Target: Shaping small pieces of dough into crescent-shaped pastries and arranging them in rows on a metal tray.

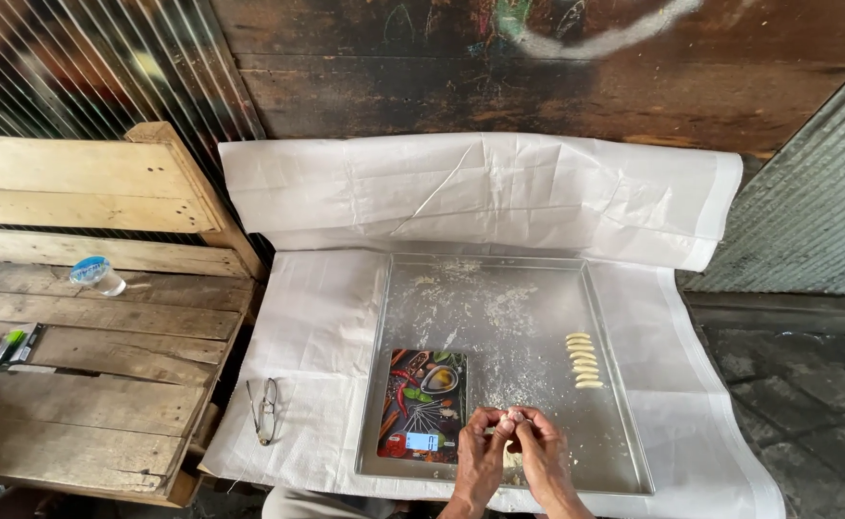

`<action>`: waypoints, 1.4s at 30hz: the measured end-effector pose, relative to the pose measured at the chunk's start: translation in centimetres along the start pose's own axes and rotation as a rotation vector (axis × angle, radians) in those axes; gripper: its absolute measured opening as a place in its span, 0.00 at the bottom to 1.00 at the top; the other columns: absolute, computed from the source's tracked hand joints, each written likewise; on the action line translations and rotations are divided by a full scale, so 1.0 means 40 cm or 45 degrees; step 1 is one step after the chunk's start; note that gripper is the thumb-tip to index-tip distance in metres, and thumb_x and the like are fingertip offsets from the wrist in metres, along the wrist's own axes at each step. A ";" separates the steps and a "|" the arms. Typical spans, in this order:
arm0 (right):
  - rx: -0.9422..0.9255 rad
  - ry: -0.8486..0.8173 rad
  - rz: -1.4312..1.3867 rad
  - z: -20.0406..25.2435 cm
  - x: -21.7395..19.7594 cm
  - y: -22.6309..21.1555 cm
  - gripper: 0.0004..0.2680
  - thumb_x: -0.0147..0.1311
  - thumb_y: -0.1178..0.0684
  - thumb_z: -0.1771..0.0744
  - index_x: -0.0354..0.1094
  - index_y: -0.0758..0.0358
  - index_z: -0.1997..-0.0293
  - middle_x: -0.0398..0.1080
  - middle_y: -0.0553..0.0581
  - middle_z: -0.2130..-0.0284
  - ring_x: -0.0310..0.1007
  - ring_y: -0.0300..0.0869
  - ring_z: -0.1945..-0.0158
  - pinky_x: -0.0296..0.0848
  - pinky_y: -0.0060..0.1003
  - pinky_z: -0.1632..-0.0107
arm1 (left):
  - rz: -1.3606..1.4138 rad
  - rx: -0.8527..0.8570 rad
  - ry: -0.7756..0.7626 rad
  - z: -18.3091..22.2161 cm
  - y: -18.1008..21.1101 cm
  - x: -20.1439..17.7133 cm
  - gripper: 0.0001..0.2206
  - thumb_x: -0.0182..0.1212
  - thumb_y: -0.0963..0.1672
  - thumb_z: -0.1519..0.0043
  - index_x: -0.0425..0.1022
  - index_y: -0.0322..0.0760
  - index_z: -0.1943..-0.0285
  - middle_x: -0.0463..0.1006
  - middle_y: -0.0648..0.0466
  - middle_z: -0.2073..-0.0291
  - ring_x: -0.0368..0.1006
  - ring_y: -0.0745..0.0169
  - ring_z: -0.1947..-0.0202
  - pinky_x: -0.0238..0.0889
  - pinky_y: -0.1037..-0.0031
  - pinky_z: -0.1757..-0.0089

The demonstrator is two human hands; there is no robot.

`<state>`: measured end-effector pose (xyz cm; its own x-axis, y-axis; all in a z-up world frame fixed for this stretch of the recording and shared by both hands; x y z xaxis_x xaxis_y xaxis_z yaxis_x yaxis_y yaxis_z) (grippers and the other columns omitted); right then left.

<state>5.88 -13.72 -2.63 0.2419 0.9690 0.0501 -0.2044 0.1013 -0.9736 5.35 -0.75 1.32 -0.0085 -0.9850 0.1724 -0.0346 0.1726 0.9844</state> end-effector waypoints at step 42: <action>-0.532 -0.230 0.637 0.015 -0.037 -0.067 0.07 0.49 0.50 0.31 0.73 0.59 0.60 0.75 0.51 0.77 0.64 0.34 0.82 0.70 0.29 0.79 | 0.714 -0.569 -0.289 -0.016 -0.034 0.037 0.07 0.69 0.44 0.37 0.79 0.41 0.54 0.81 0.54 0.62 0.77 0.59 0.63 0.75 0.67 0.61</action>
<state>5.50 -15.29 0.04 0.0438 0.9027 -0.4280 0.1423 -0.4297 -0.8917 6.00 -2.45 0.24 -0.1127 -0.7164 0.6885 0.4442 0.5835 0.6799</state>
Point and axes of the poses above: each hand's wrist, its own z-axis away from the middle knuckle, its own x-axis out of the palm, y = z × x, the point moved 7 cm from there along -z, towards the middle knuckle
